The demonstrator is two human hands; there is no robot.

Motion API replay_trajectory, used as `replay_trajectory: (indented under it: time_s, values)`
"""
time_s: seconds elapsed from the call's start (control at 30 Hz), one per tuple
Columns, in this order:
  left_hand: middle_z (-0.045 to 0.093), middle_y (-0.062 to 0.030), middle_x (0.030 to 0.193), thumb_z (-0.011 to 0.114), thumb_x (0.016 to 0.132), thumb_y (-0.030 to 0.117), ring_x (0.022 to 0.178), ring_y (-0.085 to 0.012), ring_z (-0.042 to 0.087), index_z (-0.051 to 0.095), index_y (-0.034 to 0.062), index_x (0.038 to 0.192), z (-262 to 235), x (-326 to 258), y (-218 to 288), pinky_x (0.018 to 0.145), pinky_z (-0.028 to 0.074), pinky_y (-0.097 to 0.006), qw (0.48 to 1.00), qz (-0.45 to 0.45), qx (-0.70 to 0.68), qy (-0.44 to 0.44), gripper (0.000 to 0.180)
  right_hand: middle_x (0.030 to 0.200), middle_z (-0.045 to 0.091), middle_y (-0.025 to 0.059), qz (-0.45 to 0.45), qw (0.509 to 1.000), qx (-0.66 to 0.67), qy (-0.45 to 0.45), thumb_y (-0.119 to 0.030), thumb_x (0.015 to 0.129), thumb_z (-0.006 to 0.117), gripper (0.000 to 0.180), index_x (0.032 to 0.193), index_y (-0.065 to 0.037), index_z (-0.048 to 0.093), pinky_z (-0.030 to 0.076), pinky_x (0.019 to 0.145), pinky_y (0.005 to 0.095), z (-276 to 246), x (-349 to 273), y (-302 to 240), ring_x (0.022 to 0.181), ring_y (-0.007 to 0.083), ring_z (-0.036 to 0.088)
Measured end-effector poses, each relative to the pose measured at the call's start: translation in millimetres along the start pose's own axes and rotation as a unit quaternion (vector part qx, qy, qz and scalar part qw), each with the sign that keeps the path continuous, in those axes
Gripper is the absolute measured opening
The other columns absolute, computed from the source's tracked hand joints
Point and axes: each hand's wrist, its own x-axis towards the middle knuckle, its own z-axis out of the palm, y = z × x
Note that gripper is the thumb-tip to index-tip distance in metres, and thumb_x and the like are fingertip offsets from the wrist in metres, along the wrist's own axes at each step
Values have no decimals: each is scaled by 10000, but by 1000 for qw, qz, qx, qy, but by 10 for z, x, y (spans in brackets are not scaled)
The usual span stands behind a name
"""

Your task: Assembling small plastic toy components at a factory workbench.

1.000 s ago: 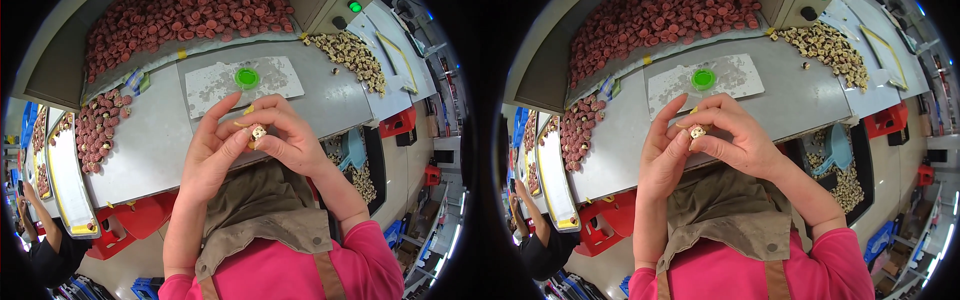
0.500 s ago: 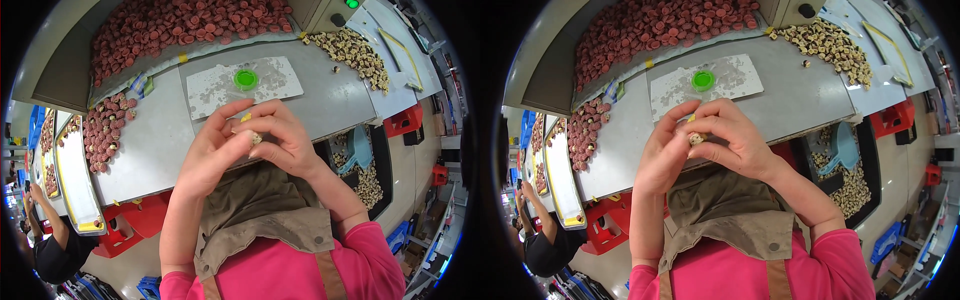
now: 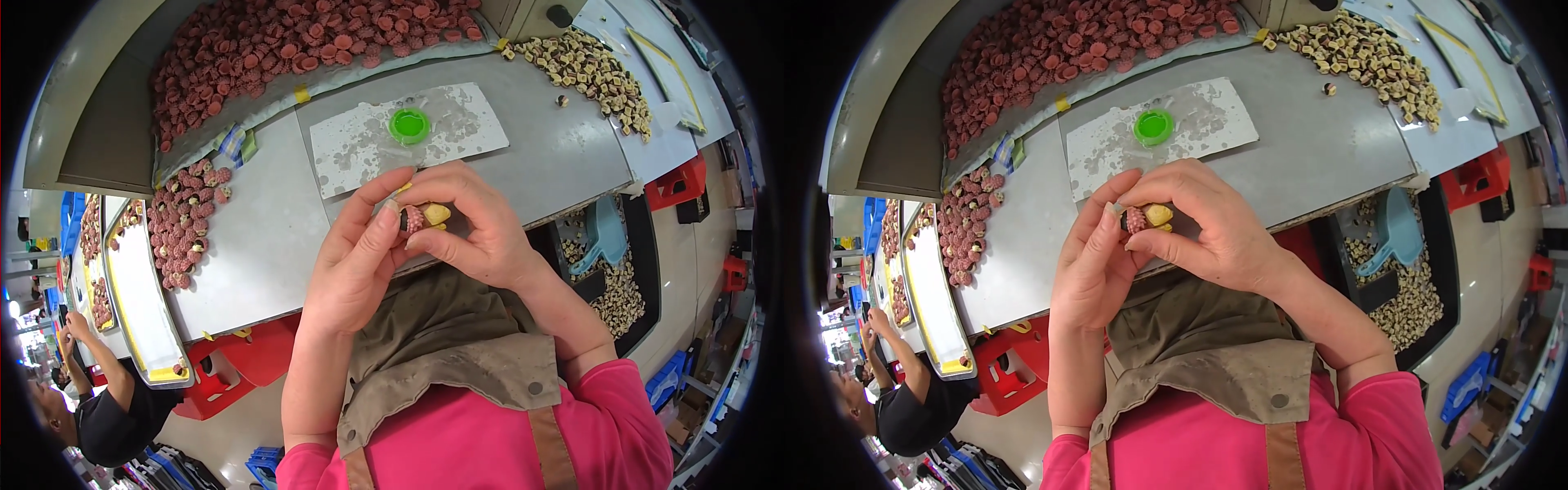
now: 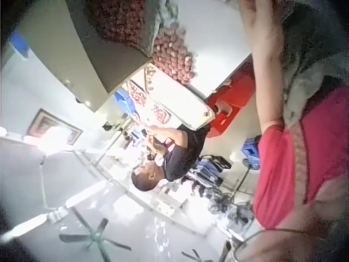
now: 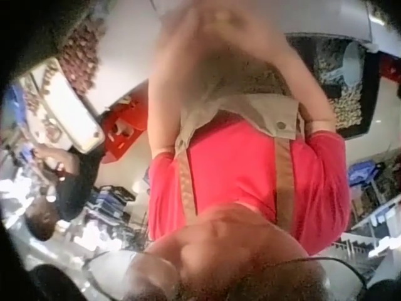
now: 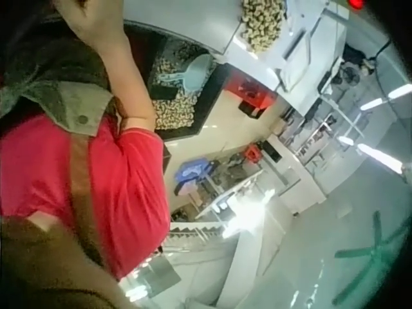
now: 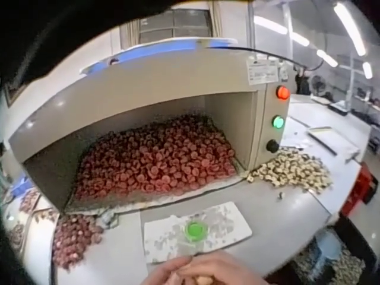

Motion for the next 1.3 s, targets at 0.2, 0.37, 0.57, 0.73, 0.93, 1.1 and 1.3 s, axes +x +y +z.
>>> replay_trajectory:
  time_s: [0.2, 0.37, 0.57, 0.73, 0.93, 1.1, 1.3]
  values:
    - [536, -72, 1125, 492, 953, 234, 1045, -139, 531, 365, 23, 1322, 14, -5, 42, 912, 446, -296, 999, 36, -2, 8, 443, 1000, 574, 91, 17, 1000, 11, -2, -104, 795, 661, 249, 1024, -49, 578, 433, 829, 318, 38, 40, -51, 926, 239, 549]
    - [580, -64, 1021, 493, 950, 208, 949, -112, 562, 409, 17, 1277, -145, -273, 243, 867, 452, -270, 991, 52, 95, 82, 388, 1049, 562, 134, 45, 995, -76, -54, -153, 807, 626, 247, 1023, -41, 581, 418, 876, 346, 49, 46, -113, 1002, 278, 536]
    - [609, -55, 907, 518, 926, 215, 794, -86, 557, 537, 36, 1160, -1198, -790, 1128, 729, 466, -244, 817, 186, 428, 339, 294, 1190, 490, 66, 227, 928, -270, 117, -233, 946, 464, 316, 1217, -79, 515, 371, 898, 270, -1057, -144, 443, 1086, 173, 489]
    - [616, -51, 869, 657, 810, 176, 756, -106, 566, 591, 29, 1085, -2847, -1287, 2028, 669, 470, -243, 674, 230, 499, 494, 319, 1222, 486, 102, 176, 884, -423, 92, -164, 948, 465, 314, 1248, -75, 498, 400, 871, 277, -1143, -25, 588, 1109, 224, 500]
    - [621, -93, 902, 657, 808, 160, 800, -169, 590, 596, 25, 1053, -3345, -1100, 2123, 738, 475, -282, 544, 226, 561, 582, 286, 1227, 487, 127, 105, 871, -470, 99, -106, 945, 451, 302, 1239, -54, 498, 403, 898, 327, -1169, -104, 748, 1126, 280, 493]
    - [605, -91, 889, 590, 861, 115, 834, -145, 577, 569, 40, 1090, -2916, -845, 1945, 734, 466, -274, 510, 293, 632, 505, 243, 1195, 502, 137, 142, 857, -485, 104, -76, 926, 464, 270, 1185, -34, 526, 410, 894, 328, -1310, -114, 657, 1103, 291, 504]
    - [597, -103, 901, 576, 858, 115, 822, -182, 567, 592, 15, 1020, -1264, 136, 1428, 723, 454, -302, 738, 264, 558, 273, 190, 1091, 522, 129, 138, 881, -432, 138, -30, 890, 491, 247, 1130, -24, 549, 445, 777, 299, -1126, 142, 473, 884, 227, 549]
